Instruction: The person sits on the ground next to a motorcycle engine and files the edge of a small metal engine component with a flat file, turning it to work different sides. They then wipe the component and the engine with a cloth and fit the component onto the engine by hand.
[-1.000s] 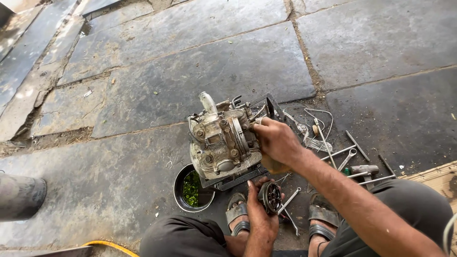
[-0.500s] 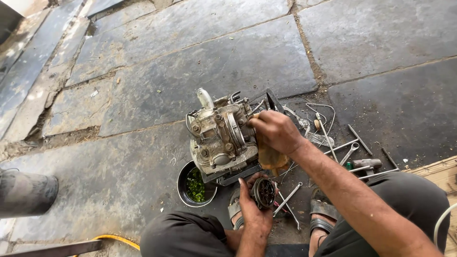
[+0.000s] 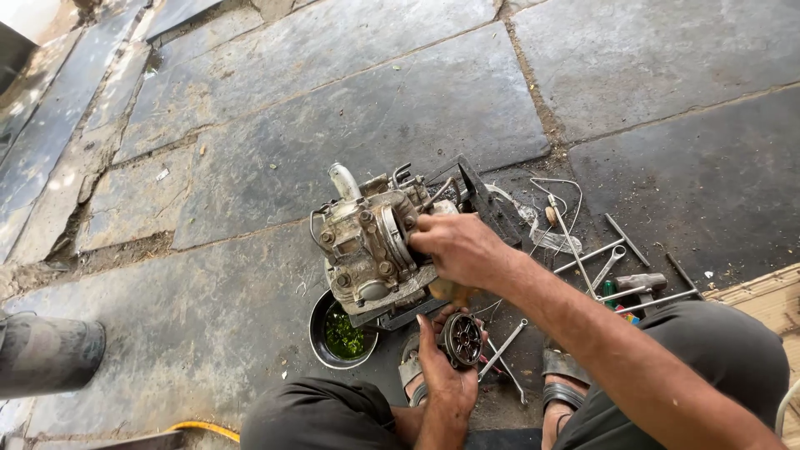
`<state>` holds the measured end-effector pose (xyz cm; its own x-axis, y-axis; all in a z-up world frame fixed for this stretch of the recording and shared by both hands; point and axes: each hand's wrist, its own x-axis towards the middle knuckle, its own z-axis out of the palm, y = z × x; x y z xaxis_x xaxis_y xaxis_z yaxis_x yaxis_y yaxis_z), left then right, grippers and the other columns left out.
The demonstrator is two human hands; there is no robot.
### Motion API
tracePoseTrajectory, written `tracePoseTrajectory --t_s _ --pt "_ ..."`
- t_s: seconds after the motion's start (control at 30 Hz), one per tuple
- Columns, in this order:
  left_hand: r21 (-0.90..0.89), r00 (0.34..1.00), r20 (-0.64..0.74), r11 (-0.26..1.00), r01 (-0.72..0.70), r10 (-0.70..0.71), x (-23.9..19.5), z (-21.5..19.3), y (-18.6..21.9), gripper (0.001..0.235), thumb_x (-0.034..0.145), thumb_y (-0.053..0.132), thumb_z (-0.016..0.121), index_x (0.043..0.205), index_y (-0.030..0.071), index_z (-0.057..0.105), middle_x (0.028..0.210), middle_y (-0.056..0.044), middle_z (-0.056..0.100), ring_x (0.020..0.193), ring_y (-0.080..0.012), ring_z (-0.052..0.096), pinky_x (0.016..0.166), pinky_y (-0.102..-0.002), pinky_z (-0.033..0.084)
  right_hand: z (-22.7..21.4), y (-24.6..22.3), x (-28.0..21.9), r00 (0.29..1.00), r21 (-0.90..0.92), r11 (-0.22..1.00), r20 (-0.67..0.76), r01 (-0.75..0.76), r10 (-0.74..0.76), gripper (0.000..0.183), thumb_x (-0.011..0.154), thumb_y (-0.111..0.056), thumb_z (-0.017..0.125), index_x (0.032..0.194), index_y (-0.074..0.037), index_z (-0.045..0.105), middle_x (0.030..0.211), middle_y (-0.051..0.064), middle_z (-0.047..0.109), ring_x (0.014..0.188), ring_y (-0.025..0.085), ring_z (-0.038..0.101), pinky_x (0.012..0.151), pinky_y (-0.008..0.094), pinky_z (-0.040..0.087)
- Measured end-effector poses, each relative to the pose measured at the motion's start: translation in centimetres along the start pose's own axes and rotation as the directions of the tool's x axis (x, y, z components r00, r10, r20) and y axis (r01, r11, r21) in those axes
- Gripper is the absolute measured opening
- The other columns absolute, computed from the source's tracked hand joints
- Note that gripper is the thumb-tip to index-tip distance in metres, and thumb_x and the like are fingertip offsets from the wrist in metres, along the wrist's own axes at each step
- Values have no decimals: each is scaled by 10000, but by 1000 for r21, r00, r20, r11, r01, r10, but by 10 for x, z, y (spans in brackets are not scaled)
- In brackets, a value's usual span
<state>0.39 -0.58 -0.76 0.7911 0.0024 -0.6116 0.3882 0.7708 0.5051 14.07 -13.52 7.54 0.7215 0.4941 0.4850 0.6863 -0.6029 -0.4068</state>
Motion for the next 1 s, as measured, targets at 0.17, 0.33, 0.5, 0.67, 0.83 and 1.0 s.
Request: tracePoseTrajectory --t_s 0.17,0.33,0.5,0.67,0.83,1.0 --pt "29 998 62 999 -31 29 0 4 -10 535 1018 553 395 1138 78 610 996 -135 692 863 -279 701 710 -438 622 -30 -16 1 992 228 967 93 -109 90 132 820 -21 737 940 -70 761 841 41 694 781 173 670 701 369 596" --pt "92 1000 3 996 6 -6 -4 7 -10 544 1014 557 378 1287 121 555 1077 -122 679 930 -249 708 731 -429 640 -15 -12 14 964 563 783 128 -264 233 81 927 -35 696 943 -76 764 893 38 757 825 122 734 771 306 656" --pt "77 997 -71 997 7 -1 -5 9 -4 587 998 531 383 1415 136 504 1168 -138 700 1011 -243 732 762 -420 641 3 -11 36 717 908 220 115 -356 688 128 952 9 655 984 -19 775 797 128 755 576 210 630 448 307 492" --pt "17 998 -67 1000 2 0 5 -12 -3 581 1001 564 402 1256 72 580 1087 -159 722 937 -280 733 733 -429 646 3 7 45 765 692 659 -242 -294 596 141 946 10 668 950 -66 787 895 56 800 743 101 757 630 216 644" --pt "-29 998 -46 999 -46 44 7 -18 1 603 997 588 404 1093 49 657 973 -151 717 855 -301 728 686 -441 626 -21 -5 35 787 641 741 -347 -199 511 149 944 26 659 1012 -70 751 941 62 784 778 97 747 666 220 651" --pt "11 1000 -16 1000 8 -8 -2 0 -7 593 980 609 385 1089 89 648 981 -136 720 847 -291 719 729 -448 635 9 -1 36 910 382 924 -379 -14 171 116 917 33 724 992 -45 766 877 80 757 730 151 713 614 277 591"
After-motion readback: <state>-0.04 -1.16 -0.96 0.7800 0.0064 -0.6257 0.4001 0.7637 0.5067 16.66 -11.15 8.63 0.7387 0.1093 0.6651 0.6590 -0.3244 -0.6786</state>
